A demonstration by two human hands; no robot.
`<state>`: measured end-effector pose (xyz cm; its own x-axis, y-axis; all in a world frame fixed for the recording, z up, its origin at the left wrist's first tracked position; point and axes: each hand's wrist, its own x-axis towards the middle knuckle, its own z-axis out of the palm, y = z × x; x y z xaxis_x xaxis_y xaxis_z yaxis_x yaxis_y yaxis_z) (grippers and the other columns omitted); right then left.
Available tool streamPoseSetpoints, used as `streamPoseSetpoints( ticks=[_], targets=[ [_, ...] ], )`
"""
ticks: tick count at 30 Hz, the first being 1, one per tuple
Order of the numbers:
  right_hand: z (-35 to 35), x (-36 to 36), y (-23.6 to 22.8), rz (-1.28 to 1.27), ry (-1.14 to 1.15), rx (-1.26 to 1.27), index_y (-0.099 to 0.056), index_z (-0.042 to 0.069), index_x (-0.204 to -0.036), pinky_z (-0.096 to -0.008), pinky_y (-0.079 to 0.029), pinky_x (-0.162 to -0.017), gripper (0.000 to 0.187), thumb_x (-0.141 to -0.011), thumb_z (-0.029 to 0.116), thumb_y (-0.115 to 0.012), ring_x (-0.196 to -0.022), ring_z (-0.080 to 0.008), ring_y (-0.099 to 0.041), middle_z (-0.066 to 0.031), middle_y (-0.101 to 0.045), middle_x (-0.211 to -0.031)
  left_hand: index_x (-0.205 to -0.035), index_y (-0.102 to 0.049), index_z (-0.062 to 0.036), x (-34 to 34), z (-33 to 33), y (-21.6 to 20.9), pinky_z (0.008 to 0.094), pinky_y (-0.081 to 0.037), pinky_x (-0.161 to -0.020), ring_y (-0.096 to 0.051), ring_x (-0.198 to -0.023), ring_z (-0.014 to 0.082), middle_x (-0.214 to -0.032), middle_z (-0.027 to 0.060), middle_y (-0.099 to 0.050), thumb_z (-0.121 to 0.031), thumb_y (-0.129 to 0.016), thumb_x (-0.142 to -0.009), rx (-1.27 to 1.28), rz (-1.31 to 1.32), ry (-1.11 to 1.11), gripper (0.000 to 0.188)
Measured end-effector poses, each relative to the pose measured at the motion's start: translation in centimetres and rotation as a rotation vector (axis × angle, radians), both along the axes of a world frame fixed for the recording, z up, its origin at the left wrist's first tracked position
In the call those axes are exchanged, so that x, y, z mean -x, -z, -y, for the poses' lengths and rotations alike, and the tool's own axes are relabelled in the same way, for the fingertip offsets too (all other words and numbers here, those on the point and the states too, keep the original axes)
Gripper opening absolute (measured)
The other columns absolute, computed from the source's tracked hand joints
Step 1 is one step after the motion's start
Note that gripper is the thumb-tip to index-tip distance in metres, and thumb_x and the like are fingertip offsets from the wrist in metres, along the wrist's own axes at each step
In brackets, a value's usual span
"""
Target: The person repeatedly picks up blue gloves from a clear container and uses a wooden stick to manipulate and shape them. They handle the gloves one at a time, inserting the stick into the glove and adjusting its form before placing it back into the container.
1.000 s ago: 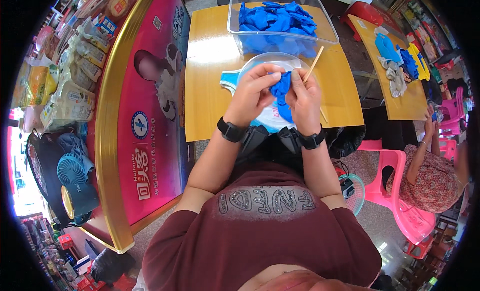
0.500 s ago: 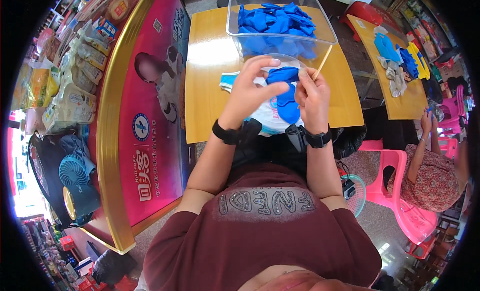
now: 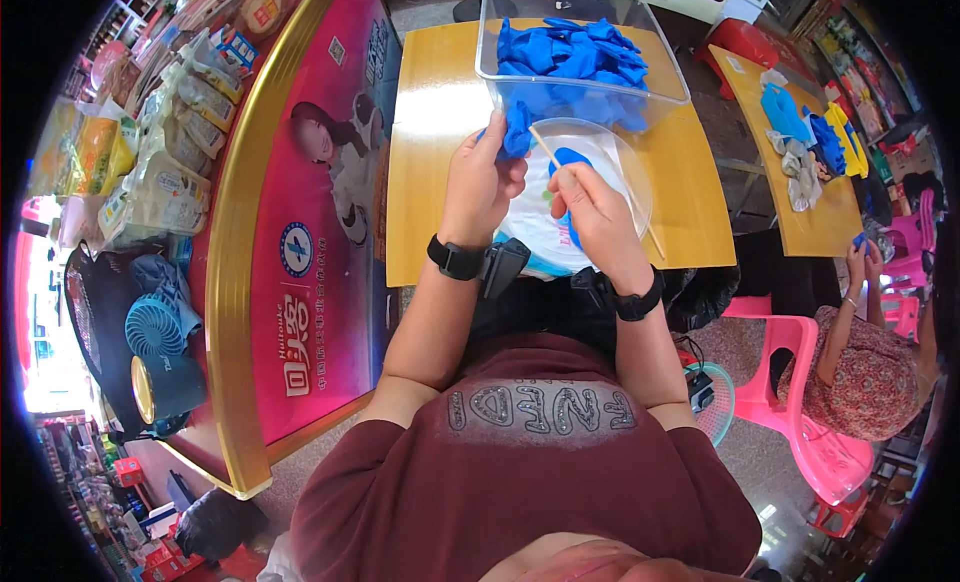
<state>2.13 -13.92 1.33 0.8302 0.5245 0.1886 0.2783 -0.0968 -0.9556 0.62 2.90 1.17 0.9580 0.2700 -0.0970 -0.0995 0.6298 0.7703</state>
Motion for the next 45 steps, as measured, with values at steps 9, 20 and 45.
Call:
streamPoseSetpoints(
  ticks=[9, 20, 45],
  targets=[
    [-0.1, 0.1, 0.1, -0.018, 0.030, 0.077, -0.059, 0.001, -0.092, -0.0295, -0.044, -0.061, 0.026, -0.099, 0.023, -0.047, -0.063, -0.0158, -0.056, -0.0065, -0.057, -0.067, -0.092, -0.053, -0.0069, -0.2, -0.6, 0.6, 0.0201, -0.031, -0.038, -0.044, -0.051, 0.0083, -0.069, 0.0024, -0.052, -0.040, -0.044, -0.102, 0.115, -0.004, 0.055, 0.036],
    [-0.1, -0.5, 0.6, -0.234, 0.119, -0.176, -0.059, 0.002, -0.088, -0.0240, -0.037, -0.055, 0.023, -0.098, 0.020, -0.050, -0.060, -0.0070, -0.047, -0.0003, -0.051, -0.063, -0.090, -0.064, -0.0054, 0.3, 2.4, 0.9, 0.0185, -0.031, -0.041, -0.044, -0.048, 0.0019, -0.065, -0.0005, -0.059, -0.037, -0.054, -0.098, -0.268, 0.046, 0.035, 0.034],
    [0.0, 0.0, -0.2, -0.306, -0.069, -0.202, -0.060, 0.004, -0.088, -0.0205, -0.025, -0.047, 0.025, -0.099, 0.025, -0.052, -0.051, -0.0017, -0.031, 0.0064, -0.039, -0.060, -0.097, -0.066, 0.0004, 0.5, 2.5, -0.3, 0.0182, -0.044, -0.062, -0.055, -0.072, 0.0036, -0.081, -0.0015, -0.063, -0.019, -0.061, -0.096, -0.409, 0.203, -0.233, 0.020]
  ],
)
